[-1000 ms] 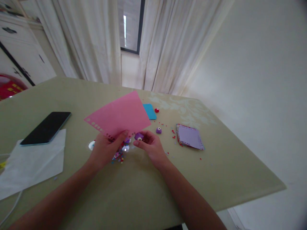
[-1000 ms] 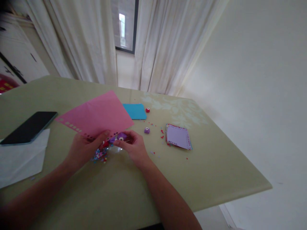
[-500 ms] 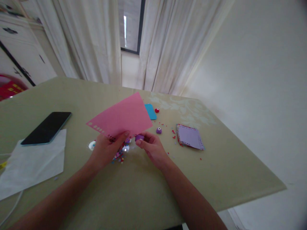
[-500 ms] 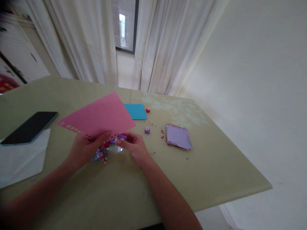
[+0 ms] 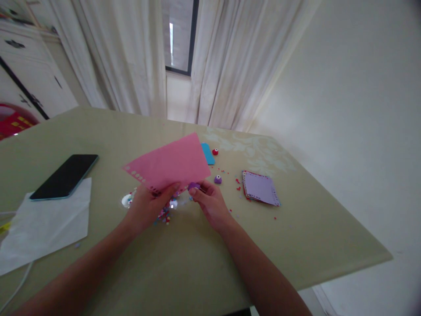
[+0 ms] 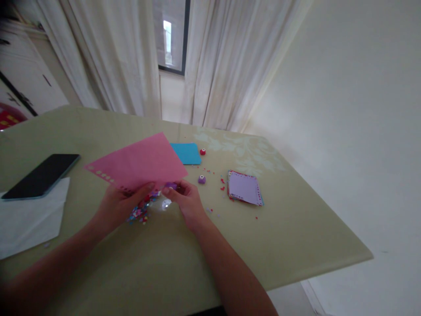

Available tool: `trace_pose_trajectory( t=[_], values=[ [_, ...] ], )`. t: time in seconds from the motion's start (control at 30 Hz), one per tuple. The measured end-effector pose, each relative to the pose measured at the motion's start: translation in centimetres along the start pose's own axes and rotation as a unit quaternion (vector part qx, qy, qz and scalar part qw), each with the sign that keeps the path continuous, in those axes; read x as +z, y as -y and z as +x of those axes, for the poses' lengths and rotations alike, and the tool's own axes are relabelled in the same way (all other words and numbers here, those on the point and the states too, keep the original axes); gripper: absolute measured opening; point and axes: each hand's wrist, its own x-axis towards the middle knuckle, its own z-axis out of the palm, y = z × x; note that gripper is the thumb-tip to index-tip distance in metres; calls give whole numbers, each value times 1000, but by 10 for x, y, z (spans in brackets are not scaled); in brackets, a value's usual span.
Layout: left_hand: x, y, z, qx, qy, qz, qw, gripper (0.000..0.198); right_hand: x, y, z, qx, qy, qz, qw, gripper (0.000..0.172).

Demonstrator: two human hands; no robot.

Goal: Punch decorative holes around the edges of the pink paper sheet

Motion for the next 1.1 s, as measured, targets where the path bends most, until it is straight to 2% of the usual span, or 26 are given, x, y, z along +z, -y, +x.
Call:
trace_pose_trajectory(
  t=[0.07,0.2,0.4,0.73,0.83,0.97,1.1],
  values=[
    [1,3,-1,-10,17,-7,1000,35,0,1,0,0,-17,21,1000,41],
    [3,2,-1,7,13,4,1000,34,0,4,0,21,-29,60,998,44],
    [3,-6,-1,40,12,17,999,29,1,1,-1,24,-23,32,999,47],
    [7,-4,-5,-1,22,20,1000,31,4,-4,-1,-9,-58,1,998,46],
    [8,-4,-5,-8,29,9,999,33,4,-5,-1,-2,-51,0,999,46],
    [6,-6,-4,-2,9,-4,1000,32,5,-1,-1,4,-21,20,1000,46],
    [3,-9,-1,-14,-29,-13,999,35,-1,5,2,-42,-46,-5,998,44]
  ],
)
